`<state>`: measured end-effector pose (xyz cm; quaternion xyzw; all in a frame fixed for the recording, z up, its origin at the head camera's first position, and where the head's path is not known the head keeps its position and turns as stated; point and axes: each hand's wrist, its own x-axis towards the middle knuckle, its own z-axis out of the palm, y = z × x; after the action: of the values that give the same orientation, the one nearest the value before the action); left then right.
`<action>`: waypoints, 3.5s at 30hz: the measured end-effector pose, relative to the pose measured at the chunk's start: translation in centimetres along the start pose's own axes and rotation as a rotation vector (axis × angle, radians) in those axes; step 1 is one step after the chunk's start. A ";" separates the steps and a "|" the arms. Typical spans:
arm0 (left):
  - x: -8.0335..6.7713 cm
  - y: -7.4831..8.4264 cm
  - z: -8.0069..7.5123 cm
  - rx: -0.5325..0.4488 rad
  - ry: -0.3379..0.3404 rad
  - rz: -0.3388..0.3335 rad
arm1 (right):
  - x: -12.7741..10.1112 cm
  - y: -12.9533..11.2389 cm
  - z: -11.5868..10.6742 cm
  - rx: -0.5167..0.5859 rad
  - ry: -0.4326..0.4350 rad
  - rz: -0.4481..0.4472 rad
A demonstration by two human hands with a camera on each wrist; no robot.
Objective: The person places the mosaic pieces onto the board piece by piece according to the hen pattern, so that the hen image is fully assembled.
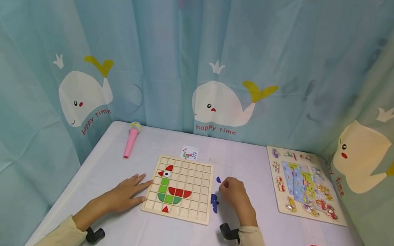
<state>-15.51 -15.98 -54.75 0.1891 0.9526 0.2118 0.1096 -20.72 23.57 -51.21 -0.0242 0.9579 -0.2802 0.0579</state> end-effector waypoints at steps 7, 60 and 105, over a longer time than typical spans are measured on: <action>0.1 0.0 -0.1 -0.001 -0.004 0.005 | 0.7 -0.2 0.3 -0.005 -0.009 0.072; -0.3 0.4 -0.3 -0.012 0.001 -0.008 | -0.7 -4.0 3.6 0.021 0.095 -0.078; -0.2 0.5 -0.4 -0.018 0.002 -0.011 | 1.0 -6.4 5.9 -0.048 -0.023 -0.374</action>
<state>-15.27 -15.84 -54.11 0.1824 0.9518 0.2199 0.1115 -20.87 15.01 -52.79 -0.2061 0.9424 -0.2630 0.0151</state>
